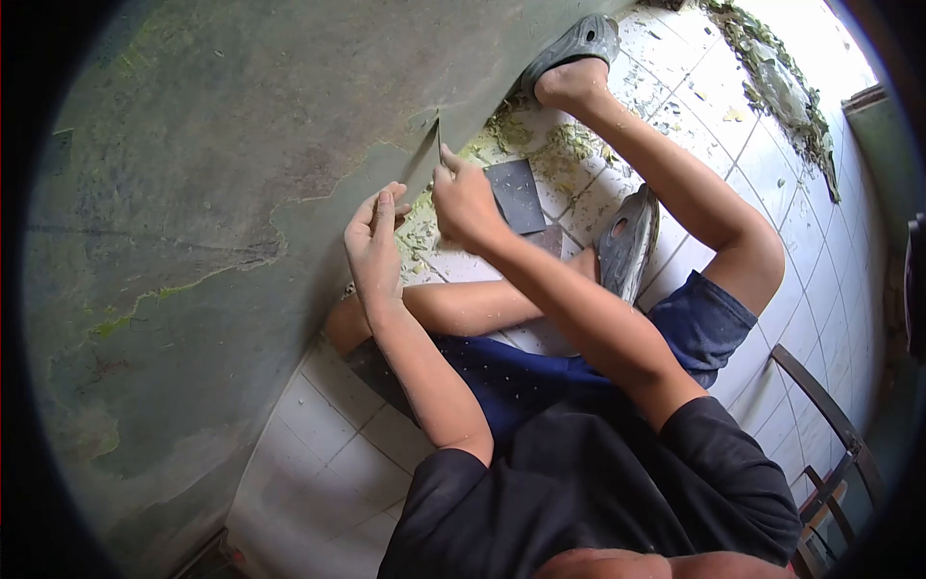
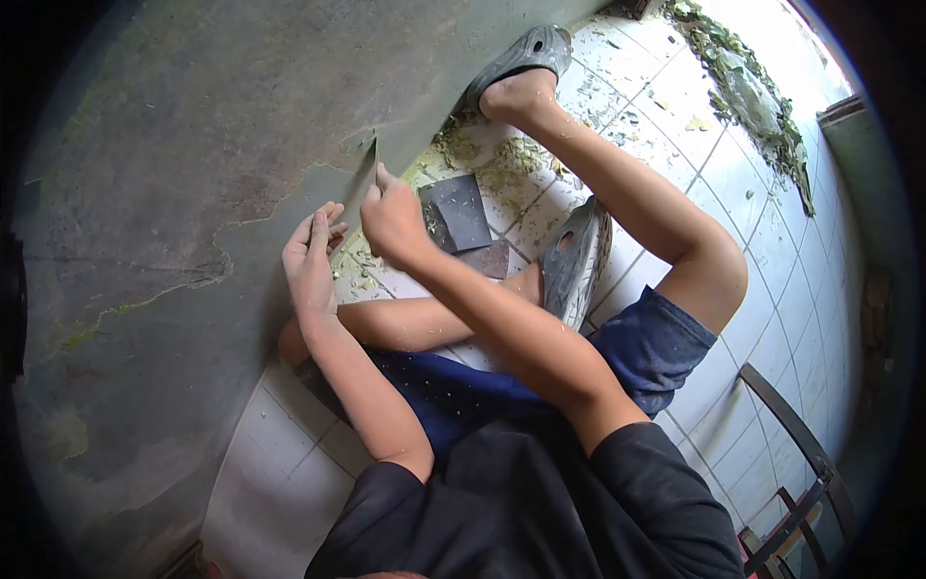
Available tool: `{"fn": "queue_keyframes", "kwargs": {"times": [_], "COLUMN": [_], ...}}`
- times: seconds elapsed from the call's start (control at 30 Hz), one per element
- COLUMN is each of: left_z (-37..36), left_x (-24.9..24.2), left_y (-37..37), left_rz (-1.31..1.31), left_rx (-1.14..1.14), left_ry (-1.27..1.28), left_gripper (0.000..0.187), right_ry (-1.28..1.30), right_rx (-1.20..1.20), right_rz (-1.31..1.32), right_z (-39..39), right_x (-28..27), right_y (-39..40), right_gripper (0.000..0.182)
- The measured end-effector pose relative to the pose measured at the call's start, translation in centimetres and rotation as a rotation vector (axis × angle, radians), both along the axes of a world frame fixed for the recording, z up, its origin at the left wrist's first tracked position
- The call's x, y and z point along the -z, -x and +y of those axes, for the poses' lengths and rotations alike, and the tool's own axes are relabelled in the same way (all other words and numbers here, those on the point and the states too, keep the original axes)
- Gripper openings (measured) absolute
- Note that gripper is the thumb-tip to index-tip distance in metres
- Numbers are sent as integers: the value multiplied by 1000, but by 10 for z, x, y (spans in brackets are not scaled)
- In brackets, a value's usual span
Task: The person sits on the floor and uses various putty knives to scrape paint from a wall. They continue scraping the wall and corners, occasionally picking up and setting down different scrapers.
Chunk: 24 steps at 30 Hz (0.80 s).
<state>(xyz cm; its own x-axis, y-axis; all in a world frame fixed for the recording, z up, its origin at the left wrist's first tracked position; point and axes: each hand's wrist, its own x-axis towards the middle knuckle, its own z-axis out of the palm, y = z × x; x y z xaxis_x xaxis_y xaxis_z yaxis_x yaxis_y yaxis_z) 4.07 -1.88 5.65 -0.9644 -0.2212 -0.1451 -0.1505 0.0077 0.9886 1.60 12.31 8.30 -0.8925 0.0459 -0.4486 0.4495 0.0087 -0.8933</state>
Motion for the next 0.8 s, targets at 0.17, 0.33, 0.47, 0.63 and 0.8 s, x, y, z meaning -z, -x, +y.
{"fn": "queue_keyframes", "kwargs": {"times": [0.17, 0.33, 0.47, 0.63, 0.8], "left_z": [3, 7, 3, 2, 2], "left_x": [-4, -5, -1, -5, -12], "left_y": [4, 4, -4, -6, -8], "left_rz": [-3, -7, 21, 21, 31], "left_rx": [-3, 7, 23, 18, 32], "left_ry": [30, 44, 47, 35, 60], "left_gripper": [35, 35, 38, 40, 38], "right_ry": [-57, 300, 302, 245, 241], "right_rx": [40, 83, 86, -15, 114], "right_rz": [233, 37, 65, 20, 46], "right_z": [-12, -4, -16, -15, -27], "right_x": [53, 10, 15, -4, 11], "right_y": [11, 7, 3, -4, 8], "right_gripper": [52, 49, 48, 53, 54]}}
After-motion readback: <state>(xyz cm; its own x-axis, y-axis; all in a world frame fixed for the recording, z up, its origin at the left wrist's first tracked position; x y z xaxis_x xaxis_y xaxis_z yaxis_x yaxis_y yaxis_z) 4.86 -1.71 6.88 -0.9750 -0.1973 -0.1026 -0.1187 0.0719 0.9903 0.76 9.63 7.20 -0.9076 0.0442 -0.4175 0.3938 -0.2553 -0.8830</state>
